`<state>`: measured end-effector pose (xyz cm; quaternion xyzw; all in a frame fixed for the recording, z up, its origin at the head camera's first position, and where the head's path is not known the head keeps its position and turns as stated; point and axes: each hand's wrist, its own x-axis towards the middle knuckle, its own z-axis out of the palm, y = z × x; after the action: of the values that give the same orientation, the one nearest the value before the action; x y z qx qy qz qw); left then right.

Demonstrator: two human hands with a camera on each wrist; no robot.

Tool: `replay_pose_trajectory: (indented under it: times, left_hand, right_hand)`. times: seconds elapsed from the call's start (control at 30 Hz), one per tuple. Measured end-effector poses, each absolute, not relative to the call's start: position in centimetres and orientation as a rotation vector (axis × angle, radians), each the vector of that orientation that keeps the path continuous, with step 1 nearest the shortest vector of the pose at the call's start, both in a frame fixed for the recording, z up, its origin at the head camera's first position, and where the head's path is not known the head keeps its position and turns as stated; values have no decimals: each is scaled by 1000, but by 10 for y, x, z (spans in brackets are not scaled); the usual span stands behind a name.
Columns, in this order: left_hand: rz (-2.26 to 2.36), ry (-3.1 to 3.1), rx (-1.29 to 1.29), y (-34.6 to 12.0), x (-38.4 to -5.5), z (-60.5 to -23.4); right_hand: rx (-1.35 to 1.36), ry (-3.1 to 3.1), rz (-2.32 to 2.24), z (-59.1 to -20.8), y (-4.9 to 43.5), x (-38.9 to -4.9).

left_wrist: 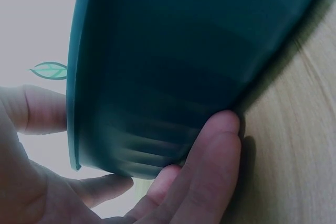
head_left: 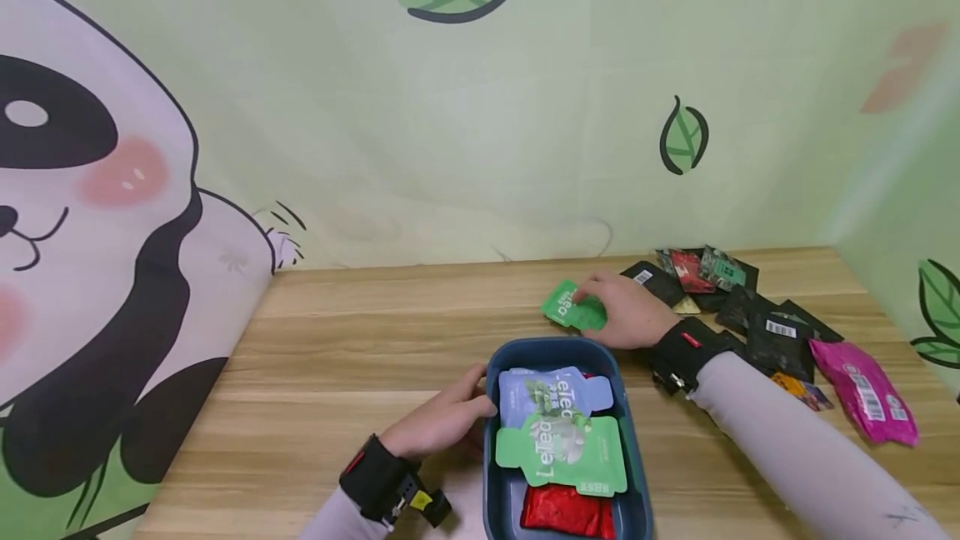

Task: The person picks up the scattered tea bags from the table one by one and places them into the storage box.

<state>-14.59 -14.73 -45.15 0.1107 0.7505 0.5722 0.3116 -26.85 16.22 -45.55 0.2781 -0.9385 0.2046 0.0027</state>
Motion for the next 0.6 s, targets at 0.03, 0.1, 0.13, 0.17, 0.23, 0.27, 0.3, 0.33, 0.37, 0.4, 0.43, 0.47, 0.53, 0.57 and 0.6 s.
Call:
replay_pose_trajectory:
  times: [0.03, 0.1, 0.13, 0.17, 0.23, 0.27, 0.3, 0.33, 0.37, 0.4, 0.43, 0.47, 0.53, 0.57, 0.6]
  left_hand:
    - [1511, 1980, 294, -147, -146, -452]
    - [1511, 1978, 295, -148, -145, -452]
    - [1511, 1977, 296, -147, -145, -452]
    - [1510, 1978, 297, -147, -145, -451]
    - [1504, 1981, 297, -147, -145, -451]
    - [1503, 1982, 294, -147, -145, -451]
    - [1501, 1984, 295, -147, -145, -451]
    - [1497, 1988, 294, -147, -145, -451]
    - [1498, 1991, 292, -147, -145, -451]
    - [1497, 1993, 291, -147, -146, -451]
    - [1498, 1992, 290, -147, -146, -451]
    - [1502, 1989, 289, -147, -145, -452]
    - [1505, 1984, 290, -147, -145, -452]
    - [1507, 1980, 291, -148, -145, -453]
    - [1507, 1977, 292, -148, -145, -453]
  right_hand:
    - [864, -2935, 666, -454, 163, -268]
    - [843, -2914, 718, -449, 164, -267]
    - [835, -2903, 739, -446, 165, -266]
    - [828, -2889, 758, -443, 167, -265]
    - [821, -2860, 789, -437, 170, -261]
    - [825, -2844, 803, -433, 171, -259]
    - [835, -2827, 816, -430, 172, -256]
    - [846, -2810, 827, -426, 173, -253]
    - [860, -2793, 832, -422, 174, -249]
    - [880, -2775, 839, -419, 175, -245]
    - [905, -2757, 840, -416, 176, -241]
    - [933, -2737, 844, -414, 176, -237]
    - [997, -2689, 858, -410, 177, -227]
    - [1032, -2665, 866, -409, 176, -221]
    - [1070, -2641, 874, -408, 176, -215]
